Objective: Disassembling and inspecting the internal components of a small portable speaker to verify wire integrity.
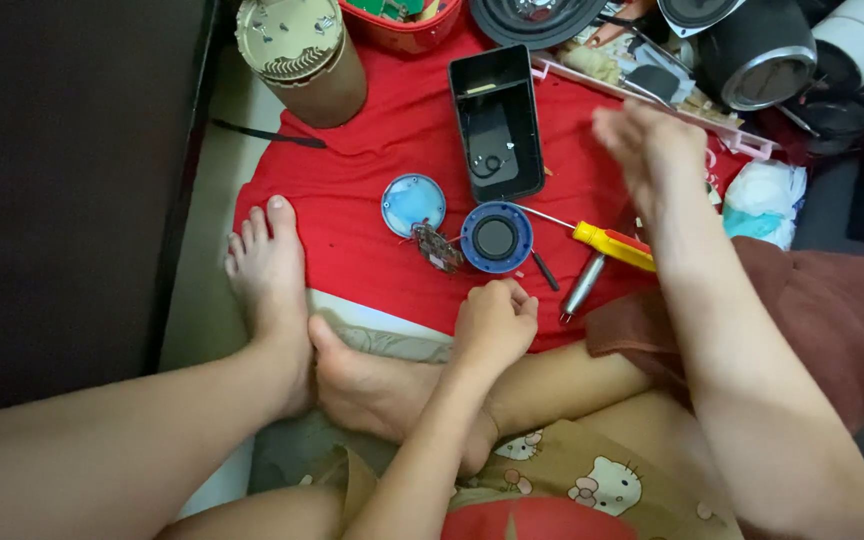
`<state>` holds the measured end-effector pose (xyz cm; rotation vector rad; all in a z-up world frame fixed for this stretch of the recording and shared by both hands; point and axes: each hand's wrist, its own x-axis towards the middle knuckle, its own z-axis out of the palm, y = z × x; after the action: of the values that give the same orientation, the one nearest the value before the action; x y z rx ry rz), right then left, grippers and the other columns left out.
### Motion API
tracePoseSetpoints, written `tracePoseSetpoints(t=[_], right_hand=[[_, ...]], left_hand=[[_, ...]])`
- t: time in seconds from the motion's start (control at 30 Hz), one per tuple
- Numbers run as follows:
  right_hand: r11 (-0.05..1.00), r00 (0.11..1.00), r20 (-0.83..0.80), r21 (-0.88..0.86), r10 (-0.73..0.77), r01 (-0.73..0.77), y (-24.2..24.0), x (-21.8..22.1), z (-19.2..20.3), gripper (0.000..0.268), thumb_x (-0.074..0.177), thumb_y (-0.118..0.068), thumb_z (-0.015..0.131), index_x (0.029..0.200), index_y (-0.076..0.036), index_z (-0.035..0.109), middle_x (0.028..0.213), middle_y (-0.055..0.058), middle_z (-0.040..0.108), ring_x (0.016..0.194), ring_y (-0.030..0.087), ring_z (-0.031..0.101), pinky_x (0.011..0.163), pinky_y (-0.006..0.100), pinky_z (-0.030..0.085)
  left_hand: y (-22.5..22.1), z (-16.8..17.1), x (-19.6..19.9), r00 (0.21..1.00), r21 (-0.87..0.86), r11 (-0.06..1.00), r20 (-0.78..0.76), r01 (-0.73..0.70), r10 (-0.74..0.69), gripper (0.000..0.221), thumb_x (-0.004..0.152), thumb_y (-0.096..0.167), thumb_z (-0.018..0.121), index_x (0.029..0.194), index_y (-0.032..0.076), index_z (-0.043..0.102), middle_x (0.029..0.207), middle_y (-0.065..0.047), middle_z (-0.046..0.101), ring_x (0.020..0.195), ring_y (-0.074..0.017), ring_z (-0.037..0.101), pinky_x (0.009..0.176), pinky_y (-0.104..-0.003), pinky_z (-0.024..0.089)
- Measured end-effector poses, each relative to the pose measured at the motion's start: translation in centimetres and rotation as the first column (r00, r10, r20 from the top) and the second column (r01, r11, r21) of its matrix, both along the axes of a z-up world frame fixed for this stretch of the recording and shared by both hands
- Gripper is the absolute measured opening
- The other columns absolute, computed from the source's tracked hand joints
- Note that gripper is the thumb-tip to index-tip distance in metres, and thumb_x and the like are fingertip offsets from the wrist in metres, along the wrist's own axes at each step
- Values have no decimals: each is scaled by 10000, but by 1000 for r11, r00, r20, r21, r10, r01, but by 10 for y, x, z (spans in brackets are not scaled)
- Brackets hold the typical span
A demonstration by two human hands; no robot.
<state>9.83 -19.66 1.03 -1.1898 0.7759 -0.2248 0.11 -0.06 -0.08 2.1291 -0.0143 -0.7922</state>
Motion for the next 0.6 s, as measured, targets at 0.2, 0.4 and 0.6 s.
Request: tracePoseSetpoints(t=[0.2, 0.4, 0.6], right_hand=[[413, 851, -410, -747, 329, -520, 36, -17, -26, 204, 766, -328, 724, 841, -141, 700, 654, 109, 634, 662, 276, 637, 600, 374, 490], [192, 790, -563, -770, 244, -608, 35, 7, -68, 121, 752, -352, 674, 729, -233, 671, 569, -11, 584, 654, 261, 623, 605, 434, 530], [190, 831, -448, -831, 329, -523, -10, -24, -23, 93, 840, -226, 640, 825, -146, 685, 612, 81, 590, 637, 262, 607, 590, 359, 462]], left_hand=[[-3, -3, 8, 989, 42, 997, -137, 70, -63, 237, 782, 286, 542, 900, 123, 665, 847, -113, 661, 905, -341, 620, 774, -435, 505], [-2, 31, 20, 997, 9, 997, 9, -70, 70, 246, 775, 260, 518, 797, 84, 688, 676, -149, 637, 803, -375, 625, 713, -437, 510], [-6, 21, 12, 917, -262, 925, 218, -276, 335, 172, 718, 231, 556, 619, 125, 648, 378, -20, 496, 432, -211, 564, 475, -279, 456]])
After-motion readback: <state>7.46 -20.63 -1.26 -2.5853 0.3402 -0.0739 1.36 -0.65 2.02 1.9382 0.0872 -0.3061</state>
